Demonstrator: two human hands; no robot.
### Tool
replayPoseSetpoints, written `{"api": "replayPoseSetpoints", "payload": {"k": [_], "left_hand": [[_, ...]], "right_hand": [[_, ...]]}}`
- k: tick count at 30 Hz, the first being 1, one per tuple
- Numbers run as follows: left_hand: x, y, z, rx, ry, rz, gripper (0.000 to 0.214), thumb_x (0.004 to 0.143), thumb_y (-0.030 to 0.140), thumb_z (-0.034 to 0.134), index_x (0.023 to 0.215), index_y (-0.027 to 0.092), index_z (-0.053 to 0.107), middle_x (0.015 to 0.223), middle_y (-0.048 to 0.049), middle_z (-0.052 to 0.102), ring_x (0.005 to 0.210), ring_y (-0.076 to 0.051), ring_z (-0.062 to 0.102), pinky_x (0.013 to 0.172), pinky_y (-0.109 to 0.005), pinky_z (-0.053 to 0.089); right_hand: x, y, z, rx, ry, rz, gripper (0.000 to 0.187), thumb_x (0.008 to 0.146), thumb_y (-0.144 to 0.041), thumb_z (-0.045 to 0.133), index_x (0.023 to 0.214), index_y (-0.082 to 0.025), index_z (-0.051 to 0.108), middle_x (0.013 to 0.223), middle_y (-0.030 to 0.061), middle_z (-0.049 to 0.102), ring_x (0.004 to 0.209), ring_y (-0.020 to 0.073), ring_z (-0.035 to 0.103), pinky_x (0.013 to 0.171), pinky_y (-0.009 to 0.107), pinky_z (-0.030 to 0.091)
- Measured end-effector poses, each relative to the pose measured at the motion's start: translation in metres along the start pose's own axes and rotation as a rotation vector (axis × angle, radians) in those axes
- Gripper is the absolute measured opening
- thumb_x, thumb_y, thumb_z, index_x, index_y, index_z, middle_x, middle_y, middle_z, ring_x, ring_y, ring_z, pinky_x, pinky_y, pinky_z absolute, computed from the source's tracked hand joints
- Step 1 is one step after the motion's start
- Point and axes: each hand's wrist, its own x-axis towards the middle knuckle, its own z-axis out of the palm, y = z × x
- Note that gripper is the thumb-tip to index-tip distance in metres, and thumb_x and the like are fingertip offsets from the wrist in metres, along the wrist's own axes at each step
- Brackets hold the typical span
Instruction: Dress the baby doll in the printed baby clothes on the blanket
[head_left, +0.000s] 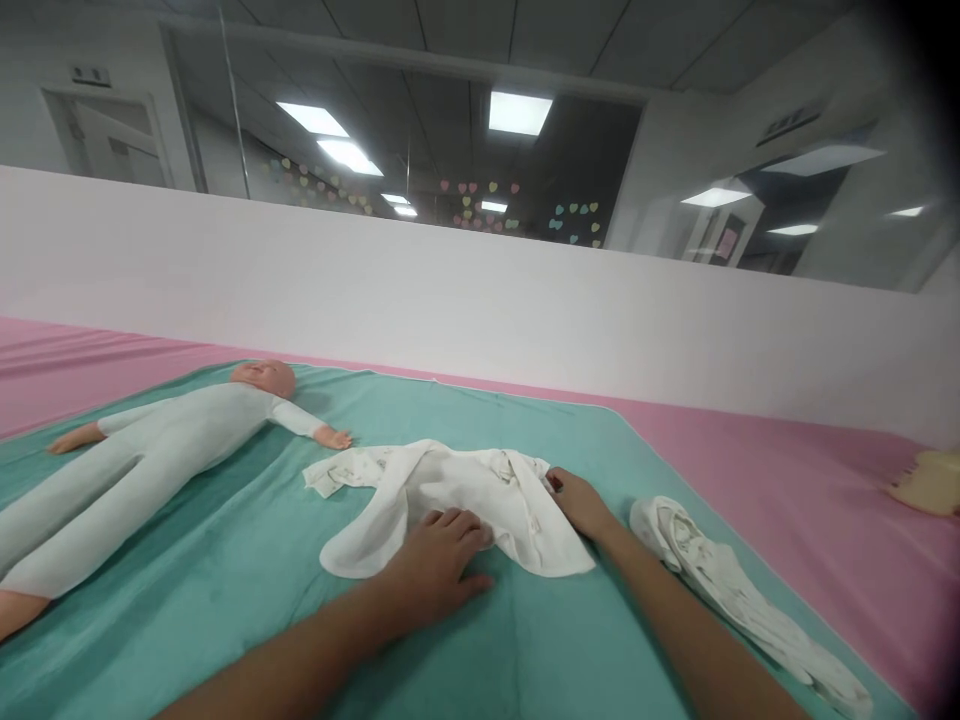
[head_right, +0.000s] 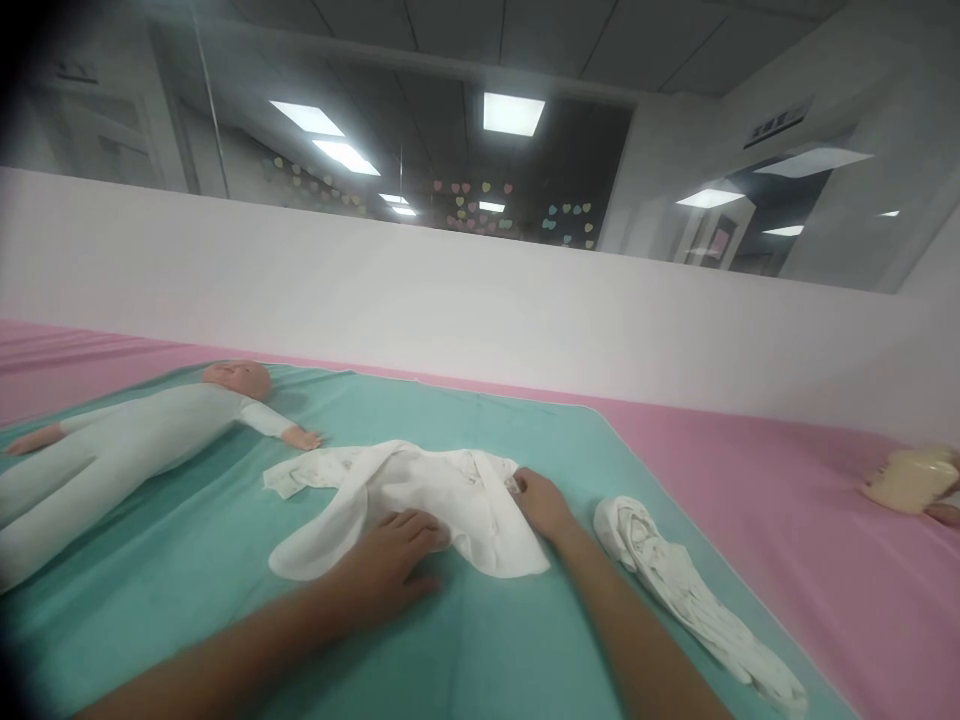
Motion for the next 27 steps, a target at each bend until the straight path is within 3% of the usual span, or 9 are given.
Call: {"api": "replayPoseSetpoints", "payload": {"k": [2,5,10,15,20,22,24,27], "left_hand": [[0.002,-0.002,0.008,0.047,0.010,-0.065,0.023,0.083,0.033,0.049,0.103,0.024,0.054,0.105,-0.0036,0.056,0.097,-0.021,0.048,0.083,-0.036,0.038],[0.005,-0.013,0.015,0.130,0.029,-0.097,0.020,0.089,0.027,0.037,0.092,0.020,0.056,0.094,-0.0057,0.056,0.089,-0.021,0.048,0.077,-0.037,0.038],[0.005,-0.016,0.009,0.134,-0.017,-0.017,0.018,0.088,0.019,0.035,0.081,0.018,0.053,0.085,-0.0051,0.055,0.078,-0.018,0.047,0.071,-0.034,0.035],[-0.001,0.000,-0.013,-0.054,-0.084,0.034,0.013,0.085,0.017,0.038,0.076,0.018,0.047,0.077,-0.0019,0.055,0.069,-0.014,0.046,0.062,-0.027,0.034],[-0.002,-0.004,-0.017,-0.225,-0.161,-0.055,0.014,0.084,0.025,0.043,0.072,0.019,0.049,0.069,0.0024,0.057,0.059,-0.011,0.047,0.054,-0.023,0.032],[0.001,-0.017,-0.018,-0.280,-0.079,-0.198,0.017,0.085,0.030,0.042,0.074,0.020,0.052,0.071,0.0021,0.059,0.061,-0.012,0.050,0.055,-0.023,0.034],[0.004,-0.038,-0.023,-0.259,0.090,-0.376,0.021,0.086,0.033,0.037,0.080,0.021,0.053,0.078,0.0006,0.061,0.067,-0.014,0.053,0.060,-0.024,0.038],[0.003,-0.081,-0.036,-0.026,0.320,-0.587,0.021,0.086,0.030,0.036,0.085,0.022,0.054,0.093,-0.0025,0.061,0.085,-0.018,0.055,0.073,-0.029,0.040]], "right_hand": [[0.011,0.004,0.004,0.020,0.024,-0.027,0.017,0.070,-0.037,0.053,0.070,-0.020,0.050,0.064,-0.0030,0.052,0.061,0.0137,0.044,0.056,0.024,0.029],[0.027,0.016,0.006,0.112,0.189,0.015,0.017,0.071,-0.038,0.050,0.071,-0.021,0.046,0.062,-0.0040,0.048,0.059,0.0135,0.042,0.054,0.024,0.028],[0.054,0.037,-0.003,-0.028,0.420,0.030,0.006,0.066,-0.023,0.046,0.069,-0.021,0.041,0.063,-0.0027,0.043,0.060,0.0138,0.039,0.055,0.025,0.026],[0.070,0.043,-0.008,-0.220,0.477,-0.051,0.010,0.067,-0.012,0.040,0.073,-0.019,0.044,0.075,0.0009,0.045,0.061,0.0130,0.037,0.054,0.027,0.021],[0.075,0.050,-0.007,-0.313,0.465,0.030,0.013,0.073,-0.014,0.040,0.079,-0.020,0.051,0.089,0.0039,0.046,0.058,0.0122,0.035,0.052,0.027,0.021],[0.075,0.052,-0.008,-0.295,0.464,0.040,0.014,0.072,-0.015,0.041,0.078,-0.020,0.053,0.095,0.0053,0.046,0.065,0.0140,0.041,0.054,0.027,0.025],[0.074,0.053,-0.009,-0.261,0.505,0.004,0.016,0.068,-0.012,0.042,0.076,-0.019,0.054,0.098,0.0070,0.046,0.079,0.0181,0.045,0.059,0.027,0.031],[0.066,0.045,-0.011,-0.176,0.614,-0.084,0.019,0.064,-0.010,0.042,0.076,-0.018,0.054,0.101,0.0090,0.047,0.093,0.0215,0.045,0.073,0.030,0.036]]}}
